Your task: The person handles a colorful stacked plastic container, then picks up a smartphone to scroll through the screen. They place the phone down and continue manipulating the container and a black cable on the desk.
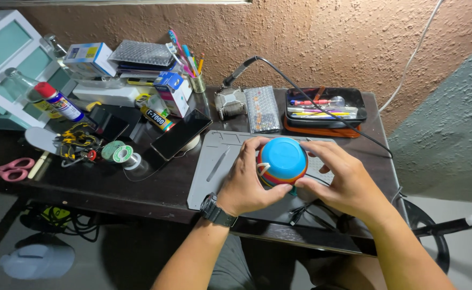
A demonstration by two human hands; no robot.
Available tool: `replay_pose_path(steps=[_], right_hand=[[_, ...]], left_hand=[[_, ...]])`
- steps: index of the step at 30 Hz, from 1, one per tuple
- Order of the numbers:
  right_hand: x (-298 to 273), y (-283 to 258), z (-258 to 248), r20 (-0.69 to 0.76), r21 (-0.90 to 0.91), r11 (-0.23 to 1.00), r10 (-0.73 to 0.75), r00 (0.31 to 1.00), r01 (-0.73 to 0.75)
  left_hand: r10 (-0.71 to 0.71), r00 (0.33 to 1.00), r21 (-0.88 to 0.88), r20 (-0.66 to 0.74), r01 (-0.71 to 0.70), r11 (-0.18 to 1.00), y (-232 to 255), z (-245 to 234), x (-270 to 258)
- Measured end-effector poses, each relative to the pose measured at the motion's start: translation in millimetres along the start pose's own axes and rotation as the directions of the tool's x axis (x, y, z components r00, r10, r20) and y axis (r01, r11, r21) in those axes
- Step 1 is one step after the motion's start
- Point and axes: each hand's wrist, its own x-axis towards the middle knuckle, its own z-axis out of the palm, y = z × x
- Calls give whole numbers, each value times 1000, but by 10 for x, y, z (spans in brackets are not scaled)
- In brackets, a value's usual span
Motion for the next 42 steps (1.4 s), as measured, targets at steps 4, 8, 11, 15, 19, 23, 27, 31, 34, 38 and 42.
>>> replay_pose_path(steps=[4, 8, 11, 15, 19, 23, 27, 31, 34, 38, 42], right_hand=[[-14, 30, 40, -11, -10, 1000, 30, 1000, -30], [-38, 123, 61, -31, -20, 998, 53, 998, -53], [-32, 84, 60, -33, -18, 998, 58, 998, -58], [-28, 91, 58, -45, -2, 998, 59, 997, -59], [-26, 83, 52, -51, -6, 998, 62, 997, -62], [-28, 70, 40, -47, 3, 998, 66, 997, -66], [-21, 31, 38, -39, 12, 997, 74, 997, -73], [-16, 43, 59, -49, -7, 998, 57, 997, -58], [-8, 33, 40, -71, -18, 999, 45, 996, -46], [-4, 111, -9, -201, -2, 1000, 24, 979, -25], [-20, 233, -205, -319, 15, 994, 111, 941, -112]], left_hand=[[-36, 999, 22, 1, 36, 999, -40, -10, -7], [-52, 999, 40, -9, 53, 998, -63, -5, -37], [-45, 999, 47, -18, 46, 998, -44, -2, -35], [-39, 999, 54, -36, 41, 998, -72, 10, -40], [-39, 998, 47, -39, 41, 998, -51, -3, -26], [-36, 999, 55, -30, 37, 998, -41, -2, -26], [-14, 999, 61, -39, 16, 998, -45, 6, -20], [-7, 999, 43, -53, 10, 999, -109, 16, -39], [6, 994, 6, -107, -5, 1000, -160, 45, -61], [67, 931, 27, -359, -61, 998, -156, 34, -74], [140, 846, 160, -515, -66, 985, -178, -4, -67]])
